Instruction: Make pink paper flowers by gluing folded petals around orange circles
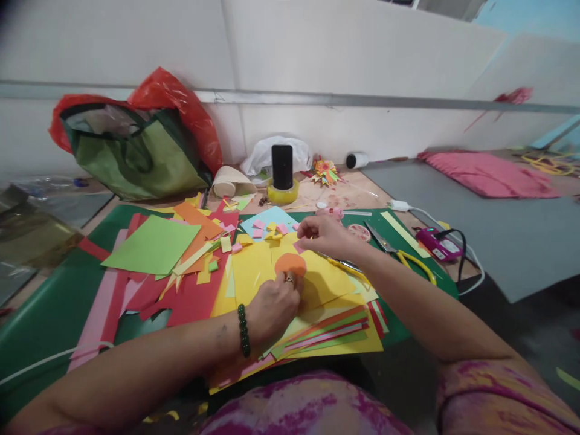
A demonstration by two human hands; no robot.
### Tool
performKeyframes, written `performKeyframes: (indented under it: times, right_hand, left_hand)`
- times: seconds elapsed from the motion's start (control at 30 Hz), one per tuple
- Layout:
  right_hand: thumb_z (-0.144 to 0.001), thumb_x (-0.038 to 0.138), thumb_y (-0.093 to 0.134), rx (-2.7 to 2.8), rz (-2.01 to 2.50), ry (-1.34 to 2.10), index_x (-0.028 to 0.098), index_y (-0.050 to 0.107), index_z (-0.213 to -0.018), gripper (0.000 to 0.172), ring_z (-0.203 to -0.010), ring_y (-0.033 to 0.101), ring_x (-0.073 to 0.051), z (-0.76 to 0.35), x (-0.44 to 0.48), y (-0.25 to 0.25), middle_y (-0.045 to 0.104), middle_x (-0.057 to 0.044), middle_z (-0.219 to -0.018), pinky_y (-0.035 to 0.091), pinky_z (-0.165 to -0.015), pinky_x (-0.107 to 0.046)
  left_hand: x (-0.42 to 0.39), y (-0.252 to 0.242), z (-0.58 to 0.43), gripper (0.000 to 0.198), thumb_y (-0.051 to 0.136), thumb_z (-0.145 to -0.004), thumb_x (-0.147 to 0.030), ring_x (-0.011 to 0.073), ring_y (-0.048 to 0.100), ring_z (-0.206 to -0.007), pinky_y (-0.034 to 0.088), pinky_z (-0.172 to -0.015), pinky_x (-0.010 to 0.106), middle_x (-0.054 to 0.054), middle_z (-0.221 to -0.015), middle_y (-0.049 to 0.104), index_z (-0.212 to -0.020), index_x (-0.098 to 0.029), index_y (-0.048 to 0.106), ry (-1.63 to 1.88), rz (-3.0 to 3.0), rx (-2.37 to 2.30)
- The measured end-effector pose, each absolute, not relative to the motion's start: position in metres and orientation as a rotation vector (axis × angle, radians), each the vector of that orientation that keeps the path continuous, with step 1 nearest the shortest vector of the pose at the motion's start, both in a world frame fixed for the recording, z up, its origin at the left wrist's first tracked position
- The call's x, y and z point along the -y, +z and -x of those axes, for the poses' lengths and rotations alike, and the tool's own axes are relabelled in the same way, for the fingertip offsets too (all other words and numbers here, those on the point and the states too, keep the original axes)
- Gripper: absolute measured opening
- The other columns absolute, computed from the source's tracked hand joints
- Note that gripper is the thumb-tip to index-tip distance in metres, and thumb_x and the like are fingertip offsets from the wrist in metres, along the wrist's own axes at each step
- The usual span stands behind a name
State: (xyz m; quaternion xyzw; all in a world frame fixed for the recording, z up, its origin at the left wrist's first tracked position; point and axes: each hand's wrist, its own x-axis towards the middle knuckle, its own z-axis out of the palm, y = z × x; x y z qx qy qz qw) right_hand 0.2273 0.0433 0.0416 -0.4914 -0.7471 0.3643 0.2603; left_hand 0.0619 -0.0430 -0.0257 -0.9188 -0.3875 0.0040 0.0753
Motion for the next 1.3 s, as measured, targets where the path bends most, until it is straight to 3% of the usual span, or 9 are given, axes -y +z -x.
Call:
performKeyframes:
  times: [0.3,0.5,0.63,0.73,0.87,0.97,1.1,1.17,1.3]
  right_hand:
    - [-0.063,0.037,0.07,1.735,1.456,1.308,0.018,0.054,-0.077,0.028,-0.047,0.056,-0.011,-0.226,-0.025,0.012,0.058,0.003,-0.061,0.045,-0.044,-0.023]
    - [-0.067,0.039,0.071,1.793,1.381,1.221,0.017,0.059,-0.088,0.033,-0.055,0.059,-0.013,-0.229,-0.027,0.007,0.058,0.002,-0.065,0.05,-0.051,-0.026]
    - [-0.073,0.039,0.068,1.953,1.325,1.087,0.017,0.063,-0.087,0.026,-0.061,0.06,-0.014,-0.228,-0.02,0.019,0.062,-0.001,-0.068,0.049,-0.053,-0.025]
    - [-0.078,0.037,0.063,2.059,1.233,0.976,0.018,0.065,-0.086,0.021,-0.064,0.061,-0.014,-0.219,-0.015,0.021,0.067,-0.003,-0.075,0.048,-0.054,-0.025]
    - [-0.082,0.038,0.061,2.023,1.227,0.701,0.019,0.066,-0.092,0.022,-0.06,0.06,-0.014,-0.215,-0.015,0.022,0.066,-0.002,-0.072,0.048,-0.055,-0.025]
    - [-0.08,0.038,0.065,1.884,1.279,0.476,0.019,0.066,-0.096,0.024,-0.058,0.06,-0.013,-0.229,-0.015,0.03,0.068,-0.002,-0.075,0.048,-0.056,-0.025]
    - [-0.074,0.037,0.073,1.536,1.292,0.29,0.021,0.064,-0.098,0.031,-0.056,0.058,-0.013,-0.261,-0.009,0.049,0.065,0.0,-0.07,0.047,-0.053,-0.026]
    - [-0.067,0.038,0.079,1.344,1.279,0.229,0.022,0.063,-0.093,0.035,-0.053,0.056,-0.013,-0.273,-0.004,0.06,0.061,0.002,-0.066,0.046,-0.051,-0.027]
    - [-0.058,0.042,0.086,1.154,1.288,0.181,0.024,0.063,-0.078,0.036,-0.048,0.052,-0.013,-0.282,0.01,0.075,0.056,0.002,-0.059,0.045,-0.046,-0.029]
  left_hand:
    - [0.042,-0.023,-0.063,0.016,0.049,-0.089,-0.011,0.0259,0.062,-0.084,0.051,-0.06,0.033,0.016,-0.091,0.064,-0.096,-0.007,0.063,0.059,2.818,1.187]
    - [0.035,-0.004,-0.056,0.019,0.046,-0.088,-0.01,0.0247,0.062,-0.087,0.053,-0.065,0.033,0.013,-0.093,0.063,-0.1,-0.01,0.06,0.058,2.931,1.294]
    - [0.002,0.01,-0.039,0.046,0.048,-0.08,-0.006,0.0205,0.06,-0.097,0.053,-0.078,0.034,0.013,-0.124,0.056,-0.124,-0.016,0.048,-0.518,2.968,1.696]
    - [-0.024,0.004,-0.03,0.07,0.053,-0.075,-0.008,0.0138,0.061,-0.089,0.053,-0.078,0.027,0.013,-0.139,0.048,-0.141,-0.018,0.032,-0.864,3.592,1.416]
    - [-0.038,-0.007,-0.026,0.025,0.041,-0.09,-0.024,0.0159,0.059,-0.083,0.049,-0.08,0.028,0.005,-0.093,0.066,-0.102,-0.015,0.061,-0.806,3.693,1.364]
    - [-0.044,-0.004,-0.02,0.032,0.032,-0.093,-0.024,0.0173,0.058,-0.082,0.046,-0.08,0.03,0.006,-0.085,0.065,-0.081,-0.016,0.061,-0.863,3.299,1.743]
    - [-0.056,0.008,-0.006,0.035,0.029,-0.094,-0.024,0.0173,0.059,-0.082,0.047,-0.078,0.028,0.006,-0.087,0.066,-0.082,-0.015,0.06,-1.014,2.924,2.032]
    - [-0.059,0.014,0.0,0.037,0.027,-0.095,-0.024,0.0176,0.061,-0.085,0.048,-0.078,0.028,0.007,-0.091,0.068,-0.089,-0.015,0.062,-0.941,2.786,2.104]
    - [-0.049,0.024,0.003,0.033,0.037,-0.094,-0.024,0.0283,0.062,-0.098,0.049,-0.081,0.038,0.017,-0.103,0.066,-0.1,-0.01,0.065,-0.227,2.502,2.0]
